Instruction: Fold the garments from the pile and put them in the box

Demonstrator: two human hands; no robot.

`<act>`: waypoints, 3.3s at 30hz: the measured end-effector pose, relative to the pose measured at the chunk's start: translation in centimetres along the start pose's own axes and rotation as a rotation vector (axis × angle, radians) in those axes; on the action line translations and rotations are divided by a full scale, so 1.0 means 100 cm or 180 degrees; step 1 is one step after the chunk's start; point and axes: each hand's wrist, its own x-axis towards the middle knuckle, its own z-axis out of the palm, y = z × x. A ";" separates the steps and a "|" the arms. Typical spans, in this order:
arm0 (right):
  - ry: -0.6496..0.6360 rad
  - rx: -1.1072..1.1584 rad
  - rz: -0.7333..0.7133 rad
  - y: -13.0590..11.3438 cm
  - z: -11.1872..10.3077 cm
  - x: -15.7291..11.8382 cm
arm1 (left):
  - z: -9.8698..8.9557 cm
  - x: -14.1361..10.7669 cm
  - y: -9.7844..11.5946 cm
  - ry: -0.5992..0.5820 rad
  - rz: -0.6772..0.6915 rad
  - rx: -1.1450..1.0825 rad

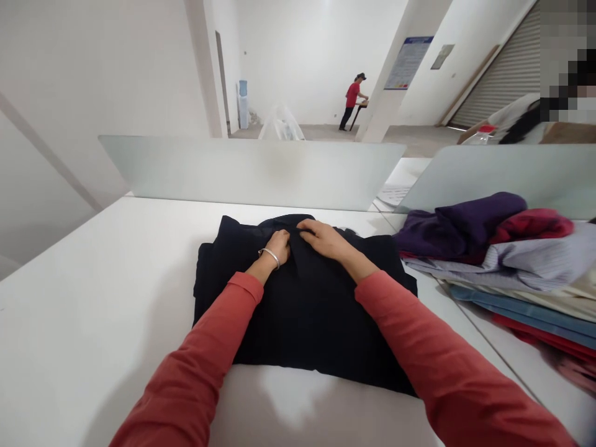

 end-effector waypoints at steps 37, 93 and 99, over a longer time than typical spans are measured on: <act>-0.0445 -0.1455 0.0529 -0.004 0.004 0.024 | -0.074 -0.034 0.068 0.0269 0.0936 0.0759; 0.0758 -0.0877 0.2450 0.036 -0.029 -0.159 | -0.107 -0.140 -0.028 0.0635 -0.2242 0.0327; 0.0685 -0.0295 0.3165 0.021 -0.031 -0.160 | -0.107 -0.139 -0.025 0.0807 -0.2587 -0.0635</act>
